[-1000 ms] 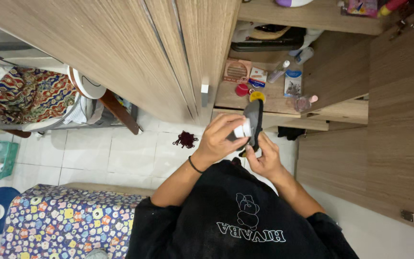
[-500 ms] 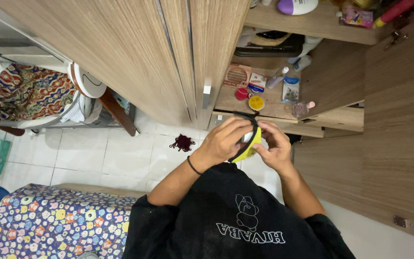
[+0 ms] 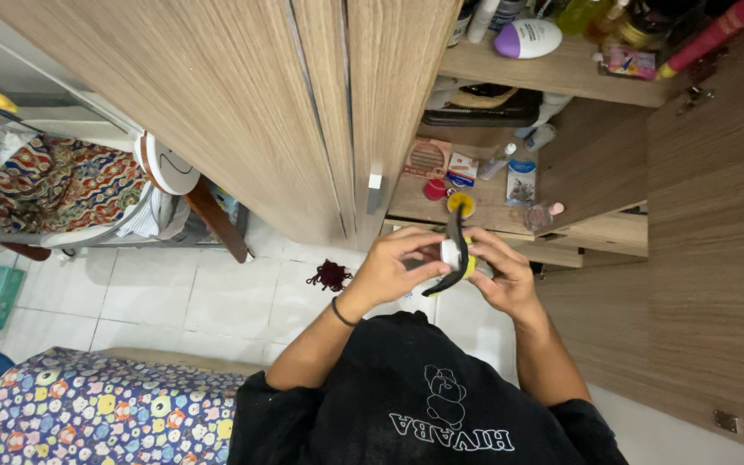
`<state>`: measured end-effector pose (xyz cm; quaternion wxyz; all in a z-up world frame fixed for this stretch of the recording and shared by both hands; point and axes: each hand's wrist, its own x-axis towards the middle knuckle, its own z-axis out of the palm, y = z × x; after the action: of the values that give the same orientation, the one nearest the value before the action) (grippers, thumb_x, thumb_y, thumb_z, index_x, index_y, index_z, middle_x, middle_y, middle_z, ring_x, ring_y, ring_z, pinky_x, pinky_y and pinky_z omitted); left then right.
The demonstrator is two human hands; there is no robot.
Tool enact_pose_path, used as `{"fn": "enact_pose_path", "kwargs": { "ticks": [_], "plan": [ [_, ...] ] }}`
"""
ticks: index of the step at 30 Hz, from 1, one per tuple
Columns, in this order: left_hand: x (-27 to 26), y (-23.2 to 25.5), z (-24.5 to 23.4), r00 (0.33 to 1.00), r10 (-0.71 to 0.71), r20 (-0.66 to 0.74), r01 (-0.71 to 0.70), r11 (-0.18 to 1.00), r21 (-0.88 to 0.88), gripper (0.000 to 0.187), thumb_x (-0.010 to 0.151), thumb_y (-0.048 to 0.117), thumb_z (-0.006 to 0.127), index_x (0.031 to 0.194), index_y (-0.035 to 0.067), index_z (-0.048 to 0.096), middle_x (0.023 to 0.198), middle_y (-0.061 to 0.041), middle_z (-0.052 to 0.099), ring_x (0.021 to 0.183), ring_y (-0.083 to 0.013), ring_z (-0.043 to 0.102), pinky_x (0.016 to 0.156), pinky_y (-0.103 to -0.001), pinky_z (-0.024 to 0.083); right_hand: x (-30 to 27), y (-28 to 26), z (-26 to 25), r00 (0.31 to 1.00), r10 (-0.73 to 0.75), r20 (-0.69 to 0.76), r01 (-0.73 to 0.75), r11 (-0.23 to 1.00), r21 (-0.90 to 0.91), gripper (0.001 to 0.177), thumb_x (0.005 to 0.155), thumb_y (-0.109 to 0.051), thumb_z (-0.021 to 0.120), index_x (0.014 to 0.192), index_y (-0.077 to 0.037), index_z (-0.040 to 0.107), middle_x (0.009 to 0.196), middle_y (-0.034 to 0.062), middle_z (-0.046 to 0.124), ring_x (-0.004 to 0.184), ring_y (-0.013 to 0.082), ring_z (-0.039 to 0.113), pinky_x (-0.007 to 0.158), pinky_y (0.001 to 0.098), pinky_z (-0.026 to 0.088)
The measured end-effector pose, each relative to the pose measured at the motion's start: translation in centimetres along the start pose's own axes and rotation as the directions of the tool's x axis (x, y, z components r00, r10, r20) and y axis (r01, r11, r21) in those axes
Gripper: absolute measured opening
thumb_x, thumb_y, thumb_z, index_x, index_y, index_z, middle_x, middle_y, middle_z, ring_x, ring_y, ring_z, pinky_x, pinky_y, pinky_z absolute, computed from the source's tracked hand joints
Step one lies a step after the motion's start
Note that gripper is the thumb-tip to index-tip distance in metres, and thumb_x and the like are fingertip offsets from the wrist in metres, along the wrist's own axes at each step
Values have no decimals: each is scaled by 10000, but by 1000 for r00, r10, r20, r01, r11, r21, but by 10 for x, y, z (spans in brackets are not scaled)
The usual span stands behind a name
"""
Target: The person wipes the surfaces of several small bottles, tubes, and jars with a yellow and gray cloth while standing in front of an open wooden cabinet. The person handles each item one at a time, wiping it and then placing it back on the cabinet shelf.
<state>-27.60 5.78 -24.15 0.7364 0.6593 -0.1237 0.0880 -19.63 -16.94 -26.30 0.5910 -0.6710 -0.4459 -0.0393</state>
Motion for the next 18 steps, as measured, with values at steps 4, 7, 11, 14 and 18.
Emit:
{"fn": "enact_pose_path", "kwargs": {
  "ticks": [4, 7, 11, 14, 18],
  "plan": [
    [-3, 11, 9, 953, 301, -38, -253, 859, 444, 426, 805, 70, 857, 1189, -20, 697, 1184, -178, 664, 1038, -291, 704, 887, -362, 585, -3, 5, 6, 995, 23, -95, -18, 999, 50, 282, 948, -44, 713, 1212, 21, 643, 1313, 202, 667, 1205, 279, 674, 1028, 358, 553],
    [1, 16, 13, 899, 437, 28, -363, 706, 608, 413, 809, 30, 817, 1202, -1, 695, 1233, -172, 645, 1103, -346, 695, 953, -384, 588, -19, 25, 21, 940, 240, -241, -184, 955, 233, 236, 998, -59, 679, 1212, 30, 634, 1276, 157, 684, 1131, 206, 669, 924, 305, 556],
    [5, 21, 13, 871, 463, 163, -432, 566, 702, 412, 815, -21, 781, 1215, 31, 700, 1272, -127, 658, 1198, -345, 692, 1044, -380, 578, -30, 64, 34, 777, 567, -274, -437, 798, 415, 198, 1103, -120, 642, 1227, 28, 684, 1093, 89, 709, 937, 119, 630, 815, 266, 534],
    [3, 25, 11, 943, 330, 25, -286, 773, 566, 507, 807, 25, 791, 1292, -2, 645, 1265, -174, 635, 1184, -371, 664, 1027, -391, 546, -32, 72, 35, 775, 602, -193, -354, 666, 656, 240, 1071, -156, 648, 1219, 31, 679, 1072, 70, 734, 913, 122, 671, 823, 273, 562],
    [1, 28, 7, 989, 128, -71, -88, 908, 410, 527, 826, 107, 852, 1310, 31, 660, 1199, -155, 688, 1102, -343, 709, 957, -381, 564, -29, 55, 31, 849, 472, -239, -269, 774, 573, 317, 1013, -135, 708, 1269, 38, 635, 1195, 87, 705, 1054, 148, 666, 933, 300, 543]
  ]
}}
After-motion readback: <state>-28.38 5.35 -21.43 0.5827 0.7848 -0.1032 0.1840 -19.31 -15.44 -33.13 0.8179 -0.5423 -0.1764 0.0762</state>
